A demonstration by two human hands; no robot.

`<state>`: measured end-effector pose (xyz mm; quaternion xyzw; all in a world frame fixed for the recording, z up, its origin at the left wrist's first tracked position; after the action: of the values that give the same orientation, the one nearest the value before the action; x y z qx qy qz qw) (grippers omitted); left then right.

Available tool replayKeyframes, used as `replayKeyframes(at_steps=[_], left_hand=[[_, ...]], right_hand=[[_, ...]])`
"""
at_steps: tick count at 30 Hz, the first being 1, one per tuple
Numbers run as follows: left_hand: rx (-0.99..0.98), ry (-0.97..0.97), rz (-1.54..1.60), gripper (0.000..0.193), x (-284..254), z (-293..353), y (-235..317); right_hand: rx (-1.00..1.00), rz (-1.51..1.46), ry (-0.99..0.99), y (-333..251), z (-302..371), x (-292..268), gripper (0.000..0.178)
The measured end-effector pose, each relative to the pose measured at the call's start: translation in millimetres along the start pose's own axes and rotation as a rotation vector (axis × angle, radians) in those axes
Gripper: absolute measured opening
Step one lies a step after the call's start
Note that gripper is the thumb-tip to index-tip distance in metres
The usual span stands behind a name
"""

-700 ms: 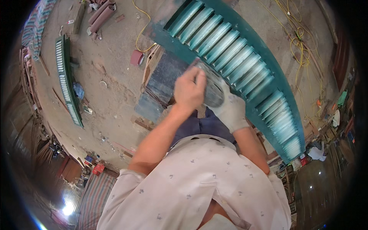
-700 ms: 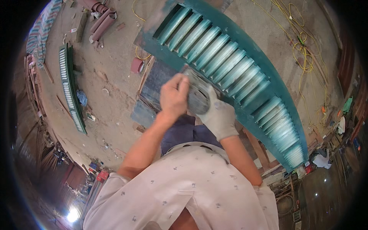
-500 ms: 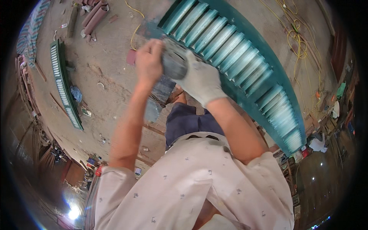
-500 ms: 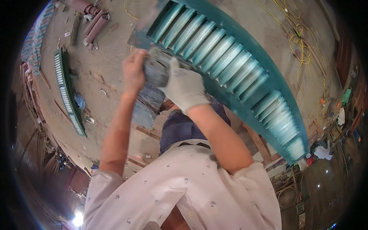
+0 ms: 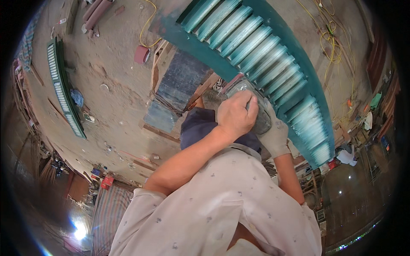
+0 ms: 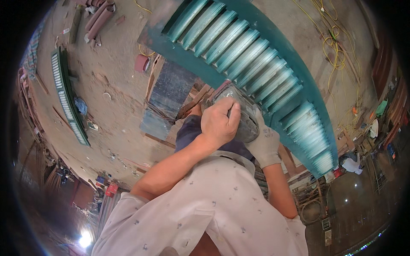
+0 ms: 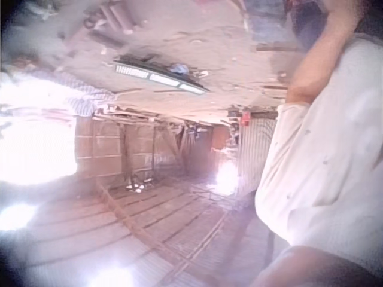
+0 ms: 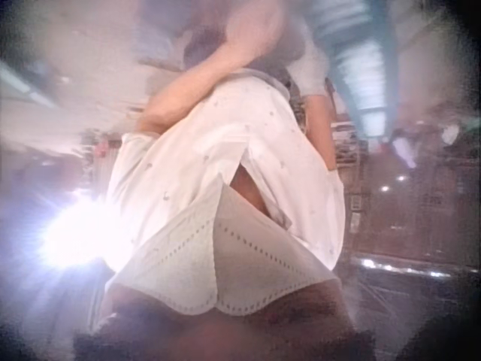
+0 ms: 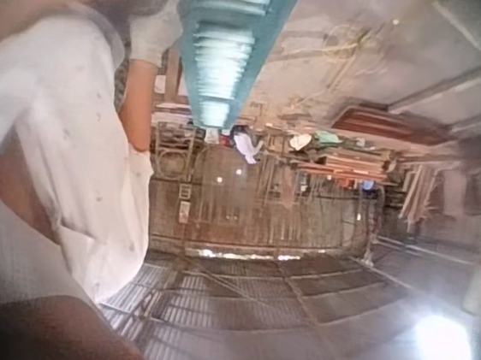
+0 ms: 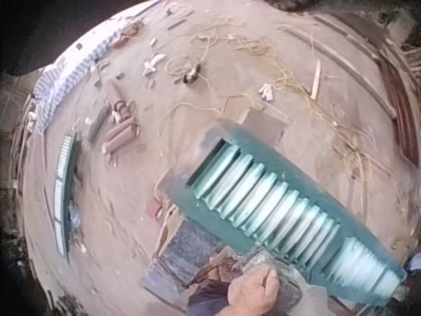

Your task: The person uses an electric sander to smooth the surface of a long green wooden slat with multiple slats. They hold the slat with one hand and operate the sander with the other, moving it back and forth along the length of the piece.

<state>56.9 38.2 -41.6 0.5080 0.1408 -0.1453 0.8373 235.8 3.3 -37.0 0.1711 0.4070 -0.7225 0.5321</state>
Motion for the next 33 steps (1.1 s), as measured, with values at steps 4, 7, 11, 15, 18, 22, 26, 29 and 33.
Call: replayKeyframes(at_steps=[4,7,11,15,18,22,26,29,33], left_hand=[[0.014,0.084,0.037,0.029,-47,-21,-16],[-0.033,0.066,-0.016,0.037,-105,-51,-30],[0.408,0.212,-0.228,0.035,-177,-91,-28],[0.173,0.157,0.034,0.035,-182,-110,-36],[0.289,0.096,-0.066,0.036,-123,-74,-34],[0.202,-0.019,-0.07,0.035,-24,-13,-12],[0.103,-0.131,-0.071,0.025,57,25,-1],[0.111,-0.191,-0.024,0.027,63,32,-3],[0.1,-0.079,-0.025,0.027,-3,0,-17]], right_hand=[[-0.009,0.002,-0.068,-35,-33,15,0.103],[-0.011,-0.003,-0.125,-105,-72,8,0.089],[-0.178,-0.047,-0.104,-169,-120,11,0.086],[-0.191,0.003,-0.005,-167,-120,8,0.079],[-0.106,-0.056,-0.094,-114,-85,10,0.088],[0.031,-0.018,-0.058,-14,-16,13,0.09],[0.097,-0.059,0.003,58,38,4,0.094],[0.055,-0.068,0.066,59,45,14,0.098],[0.052,-0.015,-0.051,-1,5,14,0.1]])
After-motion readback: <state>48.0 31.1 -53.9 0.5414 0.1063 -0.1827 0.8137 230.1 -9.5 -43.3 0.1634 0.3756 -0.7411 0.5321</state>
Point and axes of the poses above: each hand's wrist, its own z-axis away from the middle knuckle, its own x-axis out of the palm, y = z × x, the point moved 8 cm from there along -z, towards the middle knuckle, and after that the axes turned 1 degree about -x, right-handed, at the moved point
